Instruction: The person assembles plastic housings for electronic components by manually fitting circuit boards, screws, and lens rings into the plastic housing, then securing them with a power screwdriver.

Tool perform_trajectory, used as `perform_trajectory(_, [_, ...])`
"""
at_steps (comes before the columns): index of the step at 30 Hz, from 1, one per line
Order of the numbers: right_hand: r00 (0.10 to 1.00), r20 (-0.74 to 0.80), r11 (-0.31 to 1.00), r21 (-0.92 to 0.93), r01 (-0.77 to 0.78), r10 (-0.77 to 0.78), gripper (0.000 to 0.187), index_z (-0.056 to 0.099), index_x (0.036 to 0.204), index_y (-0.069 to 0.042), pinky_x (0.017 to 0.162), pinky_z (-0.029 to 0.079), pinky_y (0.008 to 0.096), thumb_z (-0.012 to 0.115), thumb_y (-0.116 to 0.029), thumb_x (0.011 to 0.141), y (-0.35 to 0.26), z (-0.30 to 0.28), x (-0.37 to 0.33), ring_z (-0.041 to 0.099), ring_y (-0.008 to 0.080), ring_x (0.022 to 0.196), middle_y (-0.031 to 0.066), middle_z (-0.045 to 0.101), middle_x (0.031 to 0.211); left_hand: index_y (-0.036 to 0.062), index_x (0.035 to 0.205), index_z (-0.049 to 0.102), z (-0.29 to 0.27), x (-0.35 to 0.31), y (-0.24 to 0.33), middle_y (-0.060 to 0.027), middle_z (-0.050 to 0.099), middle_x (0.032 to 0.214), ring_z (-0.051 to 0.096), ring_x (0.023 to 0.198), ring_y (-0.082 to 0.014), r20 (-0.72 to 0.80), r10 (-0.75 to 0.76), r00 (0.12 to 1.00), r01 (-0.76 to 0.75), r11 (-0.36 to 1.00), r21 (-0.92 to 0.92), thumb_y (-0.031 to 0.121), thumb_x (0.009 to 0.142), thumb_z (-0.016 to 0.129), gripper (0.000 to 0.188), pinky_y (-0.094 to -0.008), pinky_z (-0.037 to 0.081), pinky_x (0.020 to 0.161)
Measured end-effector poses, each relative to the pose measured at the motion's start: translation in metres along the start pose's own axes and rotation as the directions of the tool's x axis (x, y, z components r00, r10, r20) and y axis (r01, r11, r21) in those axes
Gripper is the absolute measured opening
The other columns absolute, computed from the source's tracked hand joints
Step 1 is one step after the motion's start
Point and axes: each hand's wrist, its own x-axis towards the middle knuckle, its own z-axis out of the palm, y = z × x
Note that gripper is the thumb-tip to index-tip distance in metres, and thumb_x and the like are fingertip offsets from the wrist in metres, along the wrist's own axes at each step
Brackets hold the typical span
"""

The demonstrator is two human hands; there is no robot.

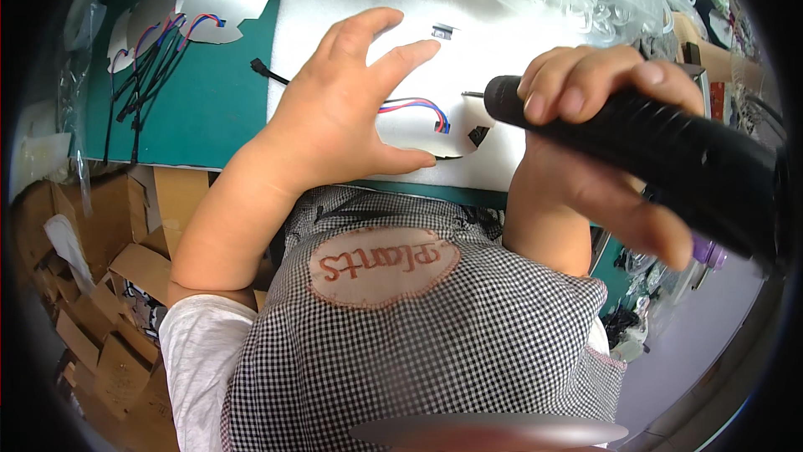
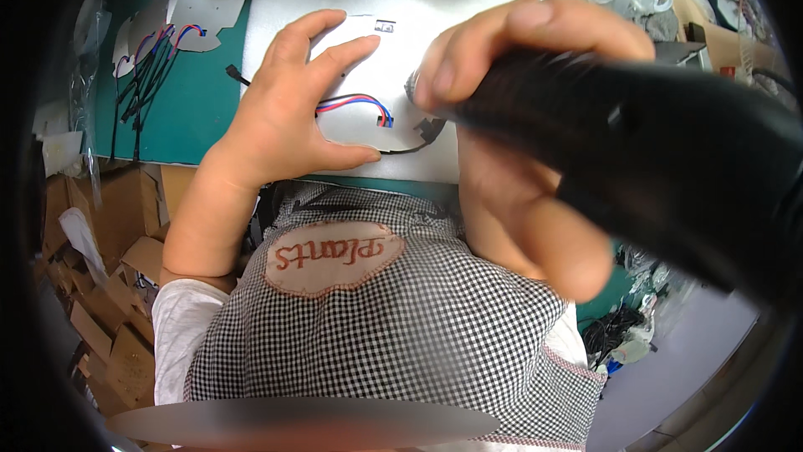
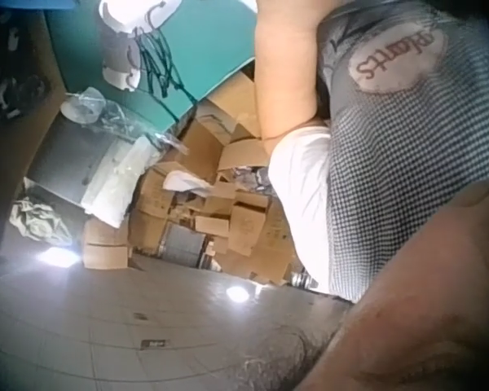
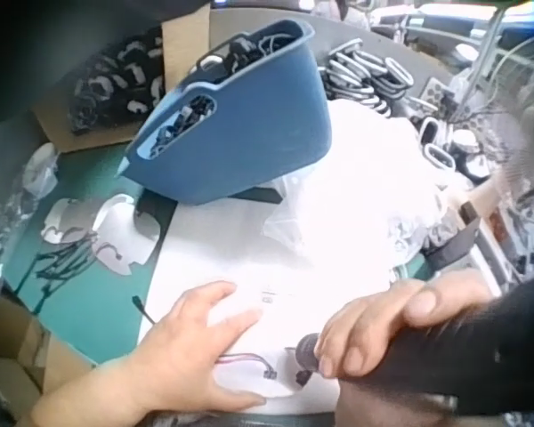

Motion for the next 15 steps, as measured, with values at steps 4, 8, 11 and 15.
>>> perform_trajectory(4, [0.997,0.071,1.000,-0.021,-0.008,0.010,0.104,0.044,0.122,0.004,0.052,0.052,0.0328,0.062,-0.082,0.066,0.001,0.014,0.007,0.059,0.0239,0.058,0.0149,0.057,0.079,0.0182,0.133,0.055,-0.002,-0.006,-0.001,-0.0162,0.038,0.140,0.040,0.128,-0.0372,0.005,-0.034,0.999,0.033,0.999,0.003,0.030,0.049,0.090,0.092,-0.0432,0.042,0.104])
perform_trajectory(8, [0.980,0.196,0.999,-0.028,-0.041,0.046,0.102,0.044,0.119,0.004,0.052,0.052,0.0327,0.066,-0.080,0.065,-0.002,0.010,0.015,0.058,0.0229,0.058,0.0145,0.058,0.078,0.0179,0.133,0.054,-0.003,-0.006,0.000,-0.0164,0.037,0.141,0.039,0.129,-0.0380,0.015,-0.039,0.999,0.039,0.999,-0.030,0.033,0.051,0.089,0.091,-0.0440,0.042,0.104])
perform_trajectory(11, [0.958,0.275,0.996,-0.040,-0.075,0.083,0.100,0.045,0.116,0.004,0.052,0.052,0.0326,0.068,-0.078,0.064,-0.001,0.008,0.018,0.058,0.0221,0.057,0.0141,0.058,0.078,0.0175,0.133,0.054,-0.003,-0.007,-0.002,-0.0166,0.037,0.141,0.039,0.129,-0.0383,0.013,-0.034,0.999,0.034,0.999,-0.042,0.035,0.051,0.089,0.091,-0.0447,0.043,0.104])
perform_trajectory(15, [0.966,0.228,0.992,-0.017,-0.124,0.125,0.100,0.045,0.116,0.004,0.052,0.051,0.0319,0.069,-0.077,0.063,0.001,0.009,0.015,0.057,0.0207,0.057,0.0134,0.058,0.077,0.0172,0.133,0.054,-0.002,-0.007,-0.003,-0.0168,0.038,0.141,0.039,0.129,-0.0382,0.007,-0.027,1.000,0.027,0.999,-0.018,0.036,0.051,0.089,0.090,-0.0449,0.043,0.103])
